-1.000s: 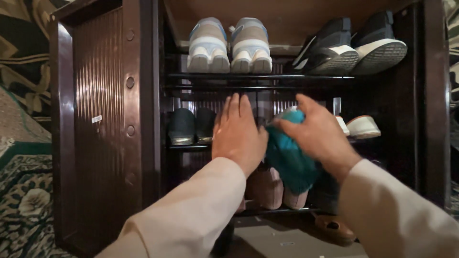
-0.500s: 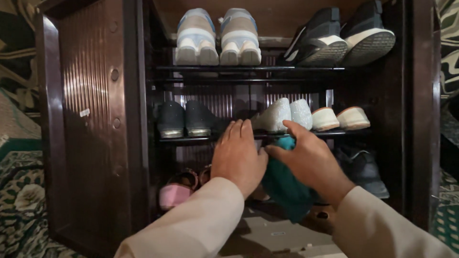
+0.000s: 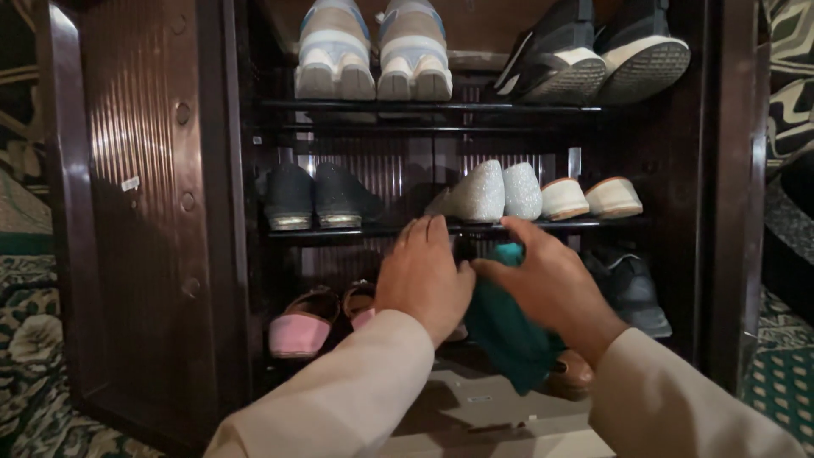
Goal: Cleaning and organizing shoes in a shoe cabinet.
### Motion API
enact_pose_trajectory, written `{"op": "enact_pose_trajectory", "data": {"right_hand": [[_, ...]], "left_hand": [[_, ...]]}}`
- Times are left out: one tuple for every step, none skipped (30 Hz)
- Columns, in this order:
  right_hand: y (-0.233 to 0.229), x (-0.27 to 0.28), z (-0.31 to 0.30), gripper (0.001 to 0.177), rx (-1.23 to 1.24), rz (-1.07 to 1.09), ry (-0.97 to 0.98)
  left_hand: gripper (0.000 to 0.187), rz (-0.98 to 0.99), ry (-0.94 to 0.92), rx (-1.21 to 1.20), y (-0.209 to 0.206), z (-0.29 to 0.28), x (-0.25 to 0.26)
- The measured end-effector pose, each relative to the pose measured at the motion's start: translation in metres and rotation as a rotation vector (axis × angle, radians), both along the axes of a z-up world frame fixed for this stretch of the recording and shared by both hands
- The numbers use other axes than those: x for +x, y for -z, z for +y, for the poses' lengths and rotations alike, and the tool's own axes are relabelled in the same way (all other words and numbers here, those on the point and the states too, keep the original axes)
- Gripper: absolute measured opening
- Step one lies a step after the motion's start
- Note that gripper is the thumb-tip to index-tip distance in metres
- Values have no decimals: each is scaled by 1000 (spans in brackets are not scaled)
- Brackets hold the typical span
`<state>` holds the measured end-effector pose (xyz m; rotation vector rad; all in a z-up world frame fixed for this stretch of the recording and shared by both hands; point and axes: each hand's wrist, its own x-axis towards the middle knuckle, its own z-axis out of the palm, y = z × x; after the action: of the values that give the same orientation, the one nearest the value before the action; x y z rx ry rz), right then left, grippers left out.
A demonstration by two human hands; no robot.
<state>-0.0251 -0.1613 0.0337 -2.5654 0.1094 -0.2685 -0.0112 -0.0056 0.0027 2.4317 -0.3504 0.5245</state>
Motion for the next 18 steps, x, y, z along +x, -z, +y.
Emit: {"op": "enact_pose_trajectory", "data": {"right_hand": [[6, -1, -3, 75, 2, 5, 3], [11, 0, -7, 75, -5, -19, -14], [17, 0, -10, 75, -12, -42, -31], [18, -1, -11, 75, -11, -44, -29], [19, -2, -12, 76, -22, -37, -23], [21, -5, -13, 77, -32, -26, -16], [28, -4, -18, 77, -31, -23, -13], [35, -3, -23, 77, -46, -1, -10], [41, -1, -28, 77, -62, 20, -7], [38, -4, -27, 77, -61, 19, -4], [34, -6, -25, 76, -81, 27, -6], [32, -10, -23, 75, -99, 42, -6], [33, -12, -23, 75, -98, 46, -2], [32, -12, -22, 74, -100, 81, 13], [32, -12, -22, 74, -101, 116, 27], [38, -8, -26, 74, -100, 113, 30], [45, -4, -29, 72, -114, 97, 23], [53, -2, -32, 71, -127, 89, 14]], "left_hand": [[65, 5, 3, 2, 4, -1, 0], [63, -10, 6, -1, 8, -2, 0], [62, -26, 9, -3, 11, -3, 1], [62, -27, 10, -2, 10, -3, -1], [57, 3, 22, 0, 8, -4, -3], [52, 38, 34, 3, 8, -4, -6], [52, 41, 37, 4, 10, -5, -7], [48, 50, 37, 14, 11, -6, -8], [44, 60, 36, 24, 12, -7, -8], [44, 58, 39, 25, 13, -8, -8], [42, 78, 46, 40, 13, -9, -8], [40, 104, 55, 56, 15, -10, -9], [40, 108, 60, 58, 19, -12, -10], [39, 117, 54, 73, 22, -15, -9], [38, 127, 49, 89, 25, -17, -7], [38, 123, 51, 90, 26, -20, -7], [37, 126, 52, 99, 28, -22, -6], [37, 136, 52, 109, 31, -24, -7]]}}
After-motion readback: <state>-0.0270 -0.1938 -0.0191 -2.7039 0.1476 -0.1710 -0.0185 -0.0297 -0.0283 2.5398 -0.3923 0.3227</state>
